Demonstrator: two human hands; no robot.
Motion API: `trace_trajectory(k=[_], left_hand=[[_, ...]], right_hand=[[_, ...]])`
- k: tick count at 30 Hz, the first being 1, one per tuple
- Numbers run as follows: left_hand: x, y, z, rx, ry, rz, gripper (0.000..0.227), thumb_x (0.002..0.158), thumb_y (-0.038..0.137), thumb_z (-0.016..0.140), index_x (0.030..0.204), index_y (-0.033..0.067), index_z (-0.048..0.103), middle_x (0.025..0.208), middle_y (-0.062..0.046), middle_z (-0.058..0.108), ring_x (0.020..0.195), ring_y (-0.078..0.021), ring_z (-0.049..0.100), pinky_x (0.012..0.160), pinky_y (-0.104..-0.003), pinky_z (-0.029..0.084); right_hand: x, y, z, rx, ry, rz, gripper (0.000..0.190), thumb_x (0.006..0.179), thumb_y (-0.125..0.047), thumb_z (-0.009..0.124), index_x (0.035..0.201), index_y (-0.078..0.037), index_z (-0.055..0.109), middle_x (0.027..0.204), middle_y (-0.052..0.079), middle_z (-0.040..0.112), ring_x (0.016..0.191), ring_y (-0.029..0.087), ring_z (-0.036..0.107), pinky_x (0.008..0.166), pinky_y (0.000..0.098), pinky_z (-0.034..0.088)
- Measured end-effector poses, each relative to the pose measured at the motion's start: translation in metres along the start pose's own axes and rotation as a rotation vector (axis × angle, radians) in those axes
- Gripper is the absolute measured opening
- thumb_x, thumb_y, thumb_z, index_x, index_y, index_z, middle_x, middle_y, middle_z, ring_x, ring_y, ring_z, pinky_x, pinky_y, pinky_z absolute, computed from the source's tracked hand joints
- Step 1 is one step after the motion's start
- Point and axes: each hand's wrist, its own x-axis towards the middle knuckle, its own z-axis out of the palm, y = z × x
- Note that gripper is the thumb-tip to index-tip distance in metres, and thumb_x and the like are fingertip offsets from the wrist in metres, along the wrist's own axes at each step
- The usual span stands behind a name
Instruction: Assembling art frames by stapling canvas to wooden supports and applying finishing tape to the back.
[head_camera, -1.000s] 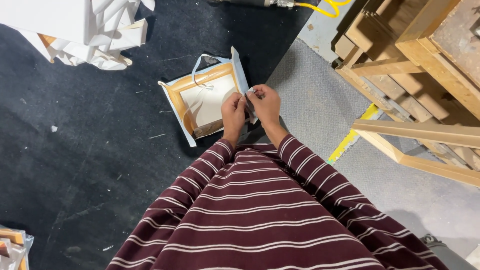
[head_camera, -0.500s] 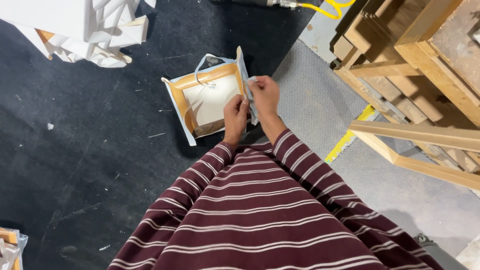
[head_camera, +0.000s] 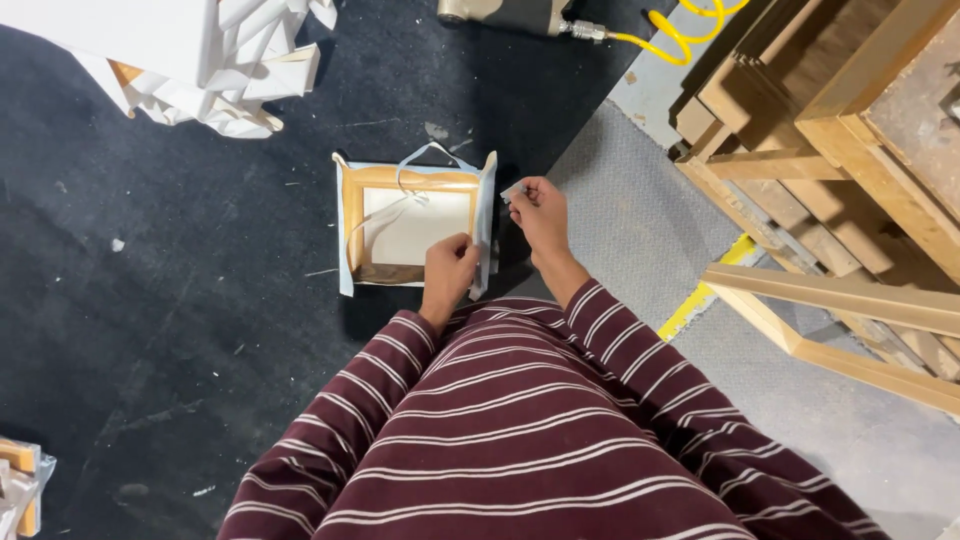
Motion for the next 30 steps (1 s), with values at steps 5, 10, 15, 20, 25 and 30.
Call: trace_trajectory(k=[5, 10, 15, 20, 25, 30], left_hand=[[0.001, 0.054, -0.005, 0.279, 0.266, 0.343, 0.018, 0.09, 0.017, 0.068, 0.082, 0.0117, 0.053, 0.071, -0.012, 0.054, 0.076, -0.0354, 0.064, 0.071, -0.044, 0.053], [0.038, 0.072, 0.011, 0.556, 0.192, 0.184, 0.021, 0.093, 0.026, 0.067, 0.087, 0.0066, 0.06, 0.082, -0.013, 0.064, 0.087, -0.0389, 0.068, 0.078, -0.051, 0.055], [0.044, 0.061, 0.016, 0.25, 0.136, 0.153, 0.024, 0.098, 0.022, 0.057, 0.081, 0.0046, 0.058, 0.072, -0.021, 0.061, 0.077, -0.0455, 0.063, 0.074, -0.054, 0.05], [0.042, 0.049, 0.027, 0.129, 0.192, 0.204, 0.026, 0.096, 0.017, 0.06, 0.072, 0.0092, 0.054, 0.062, -0.013, 0.052, 0.065, -0.0343, 0.056, 0.069, -0.044, 0.047], [0.045, 0.037, 0.034, 0.074, 0.223, 0.279, 0.027, 0.095, 0.016, 0.064, 0.071, 0.0084, 0.054, 0.063, -0.014, 0.051, 0.068, -0.0359, 0.053, 0.073, -0.042, 0.048], [0.037, 0.034, 0.043, -0.041, 0.263, 0.361, 0.026, 0.096, 0.014, 0.061, 0.072, 0.0089, 0.051, 0.064, -0.009, 0.045, 0.068, -0.0302, 0.047, 0.074, -0.039, 0.044]], right_hand=[[-0.007, -0.011, -0.002, -0.031, -0.044, -0.036, 0.014, 0.093, -0.008, 0.064, 0.107, -0.007, 0.064, 0.092, 0.004, 0.064, 0.085, 0.01, 0.07, 0.076, 0.0192, 0.062], [-0.004, -0.027, -0.004, -0.185, -0.107, -0.101, 0.012, 0.09, -0.008, 0.068, 0.102, -0.008, 0.07, 0.088, 0.007, 0.072, 0.081, 0.012, 0.075, 0.071, 0.0214, 0.065], [0.011, -0.022, -0.005, -0.288, -0.151, -0.099, 0.014, 0.083, -0.012, 0.073, 0.097, -0.012, 0.076, 0.076, 0.003, 0.074, 0.069, 0.008, 0.072, 0.068, 0.0191, 0.063], [0.023, -0.018, -0.002, -0.293, -0.193, -0.114, 0.015, 0.081, -0.014, 0.074, 0.096, -0.011, 0.077, 0.071, 0.002, 0.074, 0.063, 0.005, 0.068, 0.064, 0.0172, 0.061], [0.038, -0.006, -0.003, -0.193, -0.216, 0.013, 0.018, 0.082, -0.012, 0.076, 0.098, -0.005, 0.076, 0.073, 0.006, 0.075, 0.064, 0.008, 0.071, 0.066, 0.017, 0.062], [0.047, 0.007, -0.004, -0.134, -0.239, 0.109, 0.02, 0.082, -0.01, 0.077, 0.101, -0.002, 0.075, 0.075, 0.008, 0.075, 0.067, 0.009, 0.072, 0.065, 0.0158, 0.062]])
